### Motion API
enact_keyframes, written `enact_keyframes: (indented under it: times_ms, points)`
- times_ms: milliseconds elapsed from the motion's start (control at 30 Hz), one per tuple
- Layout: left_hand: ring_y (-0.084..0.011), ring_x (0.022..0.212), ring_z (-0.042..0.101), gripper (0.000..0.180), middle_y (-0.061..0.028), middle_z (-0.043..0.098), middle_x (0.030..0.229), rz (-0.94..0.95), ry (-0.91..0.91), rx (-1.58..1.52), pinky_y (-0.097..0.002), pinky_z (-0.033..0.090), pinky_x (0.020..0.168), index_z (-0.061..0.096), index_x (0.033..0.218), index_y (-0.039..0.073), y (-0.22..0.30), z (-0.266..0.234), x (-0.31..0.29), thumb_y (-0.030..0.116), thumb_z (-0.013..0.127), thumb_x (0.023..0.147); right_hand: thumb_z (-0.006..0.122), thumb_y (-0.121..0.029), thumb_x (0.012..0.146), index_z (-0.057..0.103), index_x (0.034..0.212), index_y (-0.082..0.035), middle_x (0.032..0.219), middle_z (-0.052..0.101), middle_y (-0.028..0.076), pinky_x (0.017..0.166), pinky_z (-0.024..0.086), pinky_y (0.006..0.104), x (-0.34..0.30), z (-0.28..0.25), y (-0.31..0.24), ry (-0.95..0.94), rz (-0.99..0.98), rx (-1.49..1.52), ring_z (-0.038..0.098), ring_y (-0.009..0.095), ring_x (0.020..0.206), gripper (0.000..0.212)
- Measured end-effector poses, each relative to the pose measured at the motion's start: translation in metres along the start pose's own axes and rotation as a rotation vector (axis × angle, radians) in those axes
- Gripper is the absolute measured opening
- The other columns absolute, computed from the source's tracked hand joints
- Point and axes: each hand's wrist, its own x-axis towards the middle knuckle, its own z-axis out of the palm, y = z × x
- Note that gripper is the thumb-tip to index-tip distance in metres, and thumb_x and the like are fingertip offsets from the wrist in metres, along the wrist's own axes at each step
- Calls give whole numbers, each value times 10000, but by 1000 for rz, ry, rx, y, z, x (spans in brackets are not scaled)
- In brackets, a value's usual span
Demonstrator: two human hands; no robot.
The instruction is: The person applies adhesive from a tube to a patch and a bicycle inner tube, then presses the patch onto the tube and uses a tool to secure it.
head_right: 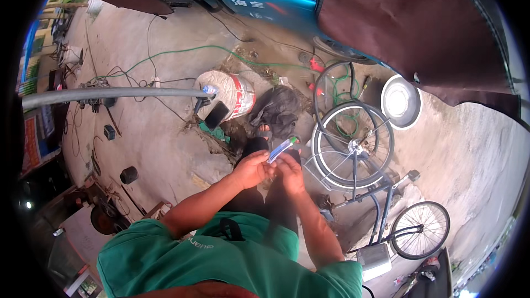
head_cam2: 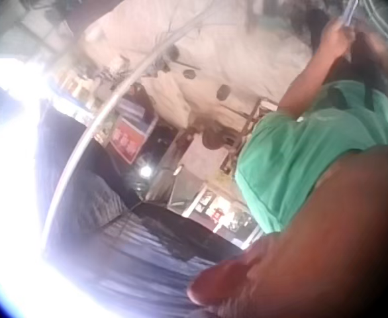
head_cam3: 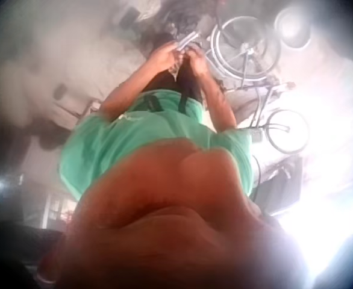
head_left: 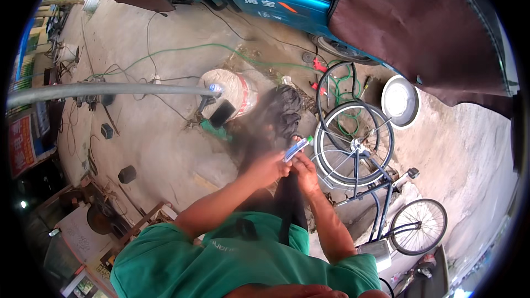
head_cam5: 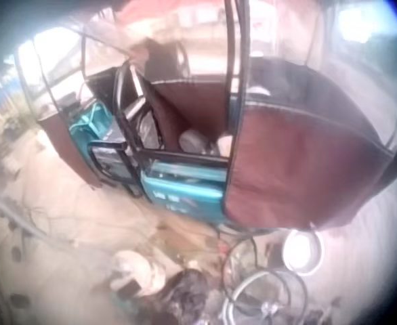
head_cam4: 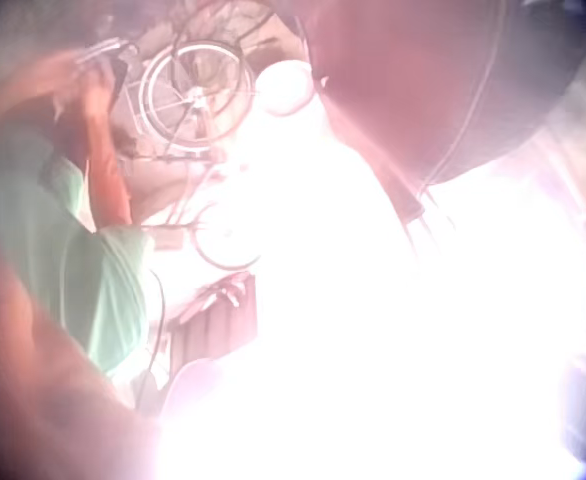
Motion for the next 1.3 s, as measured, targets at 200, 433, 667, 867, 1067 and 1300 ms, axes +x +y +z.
enact_keyframes:
  times_ms: [200,433,667,867,1067,1300]
  points:
    - [-173,838,683,167,-58,709,973,-89,-63,94,-329,549,720,651,1126,83,-10,16,136,194,591,1016,545,-176,1018,631,1053,-34,906,614,2,679,489,250,53,-60,-36,372,-151,143,573,113,773,170]
    - [-121,851,672,237,-42,692,992,-90,-55,367,-265,545,671,618,1218,85,-26,-16,200,218,562,1030,381,-292,1040,596,1297,11,782,572,-37,516,374,230,103,-103,-15,405,-87,301,453,71,582,452]
    - [-110,830,659,215,-25,673,963,-60,-220,941,-287,545,706,657,1102,52,-59,-11,296,230,556,1039,478,-407,1038,604,1267,-50,1190,669,119,751,546,329,139,-250,10,210,-360,501,655,220,980,443]
    - [-142,825,629,272,-40,643,909,130,-574,1302,-295,527,732,658,1097,37,-84,-24,390,285,559,1044,588,-318,1012,616,1124,-64,897,607,47,923,531,398,190,-324,-8,203,-533,578,638,224,958,279]
    - [-140,844,632,275,-47,649,1070,-74,-356,1152,-287,533,752,653,1158,23,-101,-68,449,251,576,1027,640,-231,993,625,1029,-24,787,572,22,726,539,318,249,-403,-15,234,-420,317,609,156,738,210]
    - [-181,851,691,251,-134,684,1059,-250,-314,1191,-320,565,775,575,1131,5,-50,-31,438,242,544,1056,672,-175,871,651,876,-64,780,638,142,662,521,457,236,-531,38,845,-674,-1351,643,366,722,113]
